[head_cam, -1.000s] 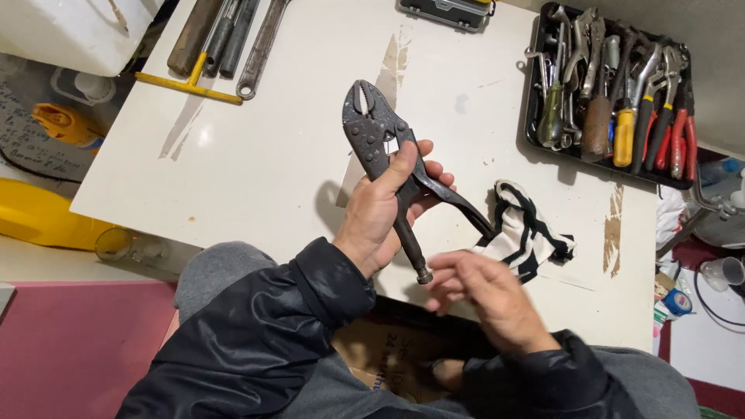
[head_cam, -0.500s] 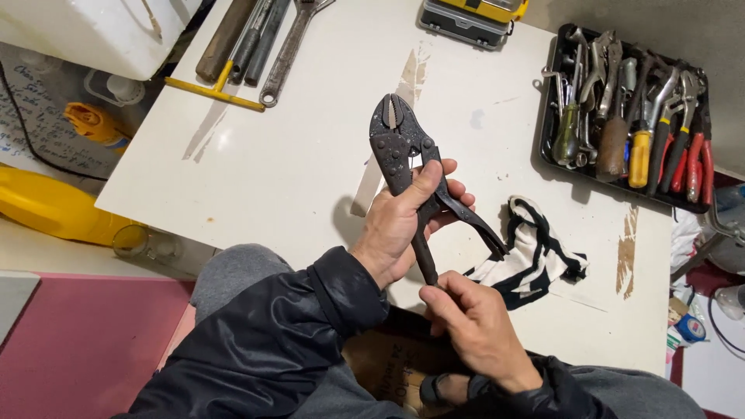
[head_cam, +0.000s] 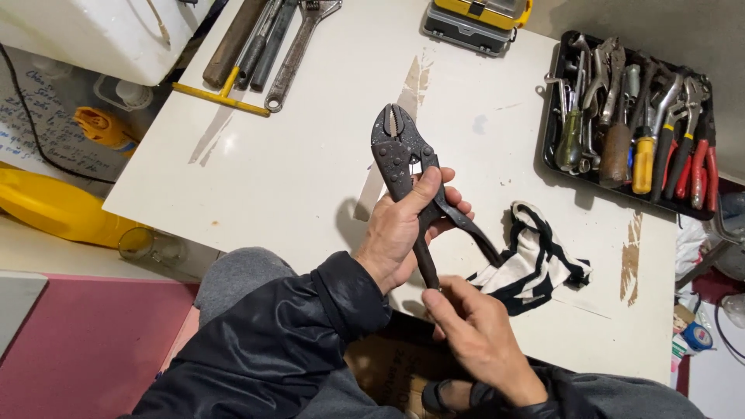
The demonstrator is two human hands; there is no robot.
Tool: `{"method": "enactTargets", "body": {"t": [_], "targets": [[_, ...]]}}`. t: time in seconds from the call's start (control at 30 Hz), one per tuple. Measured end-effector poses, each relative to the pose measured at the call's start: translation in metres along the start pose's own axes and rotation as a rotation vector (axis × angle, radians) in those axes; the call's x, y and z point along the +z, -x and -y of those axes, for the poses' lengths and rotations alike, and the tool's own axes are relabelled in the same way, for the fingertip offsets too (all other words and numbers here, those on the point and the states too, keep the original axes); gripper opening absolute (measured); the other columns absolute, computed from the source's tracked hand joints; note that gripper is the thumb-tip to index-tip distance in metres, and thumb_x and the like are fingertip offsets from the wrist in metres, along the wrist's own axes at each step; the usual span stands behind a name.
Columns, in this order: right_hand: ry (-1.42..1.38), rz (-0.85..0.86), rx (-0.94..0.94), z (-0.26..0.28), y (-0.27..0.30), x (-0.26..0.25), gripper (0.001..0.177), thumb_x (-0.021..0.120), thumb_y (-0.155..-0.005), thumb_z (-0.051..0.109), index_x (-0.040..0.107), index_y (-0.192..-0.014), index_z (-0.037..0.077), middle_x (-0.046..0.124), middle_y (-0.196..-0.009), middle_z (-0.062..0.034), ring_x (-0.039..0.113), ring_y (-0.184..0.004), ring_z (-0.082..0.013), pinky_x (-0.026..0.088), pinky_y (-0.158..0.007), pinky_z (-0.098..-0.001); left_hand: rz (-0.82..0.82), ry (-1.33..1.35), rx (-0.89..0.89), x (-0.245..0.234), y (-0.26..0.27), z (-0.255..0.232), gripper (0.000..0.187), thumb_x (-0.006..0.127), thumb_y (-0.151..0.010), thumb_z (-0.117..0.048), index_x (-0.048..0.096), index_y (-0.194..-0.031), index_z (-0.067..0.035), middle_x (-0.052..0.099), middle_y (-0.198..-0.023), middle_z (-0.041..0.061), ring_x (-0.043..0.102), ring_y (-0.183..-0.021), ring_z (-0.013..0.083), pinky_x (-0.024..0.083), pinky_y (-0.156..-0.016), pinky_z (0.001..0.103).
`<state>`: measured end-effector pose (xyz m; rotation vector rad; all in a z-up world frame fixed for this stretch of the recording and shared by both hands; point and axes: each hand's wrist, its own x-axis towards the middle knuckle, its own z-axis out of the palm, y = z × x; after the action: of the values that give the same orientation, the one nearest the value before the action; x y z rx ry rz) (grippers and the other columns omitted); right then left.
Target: Cleaning a pair of locking pliers using a cloth at a workbench
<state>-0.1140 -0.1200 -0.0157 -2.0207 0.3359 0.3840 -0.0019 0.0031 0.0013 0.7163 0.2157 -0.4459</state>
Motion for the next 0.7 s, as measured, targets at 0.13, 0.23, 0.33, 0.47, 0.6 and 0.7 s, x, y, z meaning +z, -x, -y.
{"method": "enactTargets", "body": {"t": [0.13,0.23,0.33,0.47,0.6,0.7], "targets": [[0.098,-0.024,0.002,0.0,0.006,-0.003,0.03,0.065,-0.091,0.038,0.074,-0.081,0.012,0.065,-0.055,-0.0023,0.063,-0.05,-0.0121,0.051,-0.058,-0.0256,-0.053,0.051,-0.011,0.001,0.0,0.0,0.044,0.066,-0.091,-0.032,0.062,-0.112,0.006,0.056,-0.079,0.01,0.06,-0.073,0.0207,0.065,-0.081,0.044],[0.21,-0.09,-0.187,0.001,0.008,-0.006,0.03,0.07,-0.088,0.039,0.075,-0.073,0.013,0.061,-0.051,0.0024,0.053,-0.047,-0.0111,0.047,-0.053,-0.0265,-0.048,0.067,-0.013,0.0,-0.002,0.002,0.042,0.066,-0.092,-0.031,0.061,-0.112,0.006,0.055,-0.079,0.009,0.06,-0.071,0.0197,0.065,-0.077,0.042],[0.076,0.147,0.005,0.014,0.007,-0.009,0.031,0.065,-0.095,0.033,0.071,-0.075,0.009,0.066,-0.053,-0.0023,0.06,-0.05,-0.0129,0.051,-0.058,-0.0266,-0.035,0.037,0.007,-0.001,-0.002,0.002,0.04,0.068,-0.092,-0.029,0.06,-0.112,0.005,0.057,-0.075,0.006,0.06,-0.068,0.017,0.063,-0.07,0.037],[-0.141,0.178,0.203,0.001,-0.001,-0.011,0.037,0.072,-0.087,0.028,0.074,-0.116,0.004,0.072,-0.067,-0.0114,0.062,-0.055,-0.0177,0.053,-0.054,-0.0287,-0.055,0.024,0.001,-0.002,-0.001,0.002,0.04,0.069,-0.09,-0.031,0.06,-0.109,0.002,0.054,-0.071,0.003,0.057,-0.063,0.0143,0.059,-0.061,0.033],[-0.538,0.041,0.047,-0.023,-0.011,-0.011,0.052,0.063,-0.091,0.011,0.056,-0.141,0.003,0.07,-0.1,-0.0185,0.076,-0.076,-0.0299,0.054,-0.053,-0.0317,-0.086,-0.001,0.007,-0.002,-0.004,0.006,0.033,0.07,-0.091,-0.028,0.062,-0.104,0.002,0.057,-0.067,0.006,0.059,-0.055,0.0178,0.054,-0.054,0.03],[-0.564,0.001,0.045,-0.001,-0.004,-0.008,0.056,0.062,-0.089,0.018,0.057,-0.142,0.002,0.065,-0.104,-0.0166,0.063,-0.079,-0.0238,0.058,-0.069,-0.0378,0.028,-0.011,-0.015,-0.004,0.002,0.005,0.034,0.07,-0.093,-0.028,0.061,-0.104,0.002,0.06,-0.069,0.006,0.06,-0.057,0.0181,0.057,-0.058,0.032]]}}
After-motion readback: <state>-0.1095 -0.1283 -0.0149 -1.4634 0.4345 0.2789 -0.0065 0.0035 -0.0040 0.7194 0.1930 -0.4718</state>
